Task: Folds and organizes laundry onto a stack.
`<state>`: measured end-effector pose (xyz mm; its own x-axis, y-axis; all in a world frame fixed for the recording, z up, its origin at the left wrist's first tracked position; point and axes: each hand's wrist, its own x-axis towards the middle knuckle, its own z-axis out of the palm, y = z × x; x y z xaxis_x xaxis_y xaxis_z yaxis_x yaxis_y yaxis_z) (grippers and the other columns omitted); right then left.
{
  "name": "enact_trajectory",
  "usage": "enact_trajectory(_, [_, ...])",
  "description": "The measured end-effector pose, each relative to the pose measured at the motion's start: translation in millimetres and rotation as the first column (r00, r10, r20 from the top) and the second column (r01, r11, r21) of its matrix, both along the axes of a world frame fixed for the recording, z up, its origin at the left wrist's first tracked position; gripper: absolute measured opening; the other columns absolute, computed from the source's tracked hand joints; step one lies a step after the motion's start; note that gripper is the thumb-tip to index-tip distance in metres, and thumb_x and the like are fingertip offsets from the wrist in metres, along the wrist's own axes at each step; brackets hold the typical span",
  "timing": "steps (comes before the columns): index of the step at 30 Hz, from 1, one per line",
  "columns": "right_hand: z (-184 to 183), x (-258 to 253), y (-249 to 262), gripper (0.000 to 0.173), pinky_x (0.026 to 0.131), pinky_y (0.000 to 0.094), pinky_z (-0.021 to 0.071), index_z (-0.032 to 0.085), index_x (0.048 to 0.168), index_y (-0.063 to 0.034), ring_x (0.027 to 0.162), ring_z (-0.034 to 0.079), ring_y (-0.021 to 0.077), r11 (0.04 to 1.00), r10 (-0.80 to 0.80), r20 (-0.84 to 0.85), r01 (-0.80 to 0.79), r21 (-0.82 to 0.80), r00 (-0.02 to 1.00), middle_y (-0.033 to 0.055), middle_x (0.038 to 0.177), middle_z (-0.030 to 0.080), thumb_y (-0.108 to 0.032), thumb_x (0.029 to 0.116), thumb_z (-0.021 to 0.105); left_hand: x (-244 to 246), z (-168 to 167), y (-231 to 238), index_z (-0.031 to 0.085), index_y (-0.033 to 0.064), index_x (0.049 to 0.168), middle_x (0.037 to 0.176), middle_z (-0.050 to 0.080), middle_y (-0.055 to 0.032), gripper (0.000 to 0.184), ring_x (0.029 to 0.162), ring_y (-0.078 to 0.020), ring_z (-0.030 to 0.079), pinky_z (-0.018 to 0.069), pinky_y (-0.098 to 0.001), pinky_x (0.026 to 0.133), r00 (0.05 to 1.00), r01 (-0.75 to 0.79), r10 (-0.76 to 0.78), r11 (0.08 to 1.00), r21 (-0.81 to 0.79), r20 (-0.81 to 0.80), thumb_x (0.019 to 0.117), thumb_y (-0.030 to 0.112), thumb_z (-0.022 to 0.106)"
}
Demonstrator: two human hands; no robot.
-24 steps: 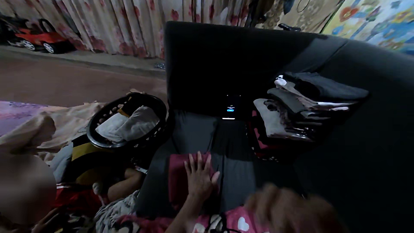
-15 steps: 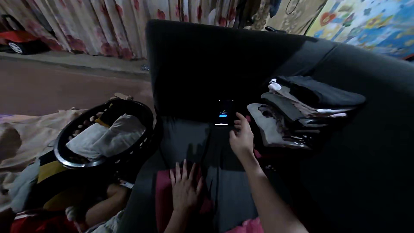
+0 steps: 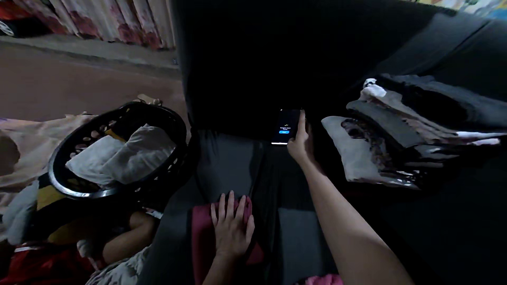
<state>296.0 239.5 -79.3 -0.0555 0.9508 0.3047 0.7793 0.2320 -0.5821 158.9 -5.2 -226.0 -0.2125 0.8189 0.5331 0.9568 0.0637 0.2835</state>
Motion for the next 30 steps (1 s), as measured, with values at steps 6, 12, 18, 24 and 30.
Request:
enact_trajectory(6, [4,-2,1,0.093,0.106,0.0596,0.0475,0.017,0.166,-0.0154,0.135,0.05,0.0466,1.0,-0.014,0.044,0.013,0.01,0.999,0.0281,0.152,0.044,0.01,0.0874,0.06,-1,0,0,0.068,0.0212,0.135,0.143,0.059,-0.0176,0.057,0.135,-0.0455,0.051,0.0288,-0.0718,0.11,1.0,0.01,-0.01,1.0,-0.001,0.019,0.1004,0.05,0.033])
enact_trajectory(12, [-6,-4,-52,0.085,0.107,0.0591,0.0483,0.024,0.163,-0.0127,0.136,0.051,0.0445,0.999,0.035,-0.09,-0.037,-0.021,0.995,0.0279,0.153,0.043,0.009,0.0877,0.058,0,7,-1,0.069,0.0188,0.134,0.144,0.059,-0.0186,0.058,0.135,-0.0461,0.052,0.0288,-0.0735,0.109,0.999,0.017,-0.015,0.999,-0.046,0.047,0.1001,0.049,0.033])
enact_trajectory(18, [-58,17,-155,0.055,0.117,0.0529,0.04,0.04,0.159,-0.0188,0.15,0.04,0.0311,0.892,0.114,0.311,0.041,-0.451,0.943,0.0111,0.168,0.029,-0.021,0.105,0.049,0,18,-9,0.061,0.0198,0.144,0.152,0.049,-0.0221,0.06,0.142,-0.0469,0.043,0.024,-0.0709,0.115,0.995,0.034,-0.024,0.994,-0.108,0.092,0.1038,0.051,0.03])
enact_trajectory(24, [-74,27,-204,0.056,0.126,0.063,0.0007,0.033,0.163,-0.0256,0.16,0.012,0.031,0.931,0.156,0.468,0.03,-0.365,0.87,0.0099,0.171,0.024,-0.027,0.107,0.037,29,26,-62,0.049,0.019,0.154,0.159,0.039,-0.0232,0.069,0.148,-0.0496,0.032,0.0201,-0.0724,0.117,0.996,0.074,-0.059,0.967,-0.245,0.068,0.1023,0.061,0.031])
enact_trajectory(30, [-78,29,-215,0.056,0.125,0.0652,0.0011,0.033,0.163,-0.0224,0.159,0.014,0.0338,0.948,0.166,0.471,-0.008,-0.319,0.867,0.0122,0.17,0.025,-0.028,0.1073,0.036,40,43,-132,0.068,0.013,0.135,0.146,0.059,-0.0062,0.038,0.145,-0.0359,0.043,0.024,-0.068,0.118,0.873,0.411,-0.327,0.893,-0.183,0.361,0.1019,0.022,0.053])
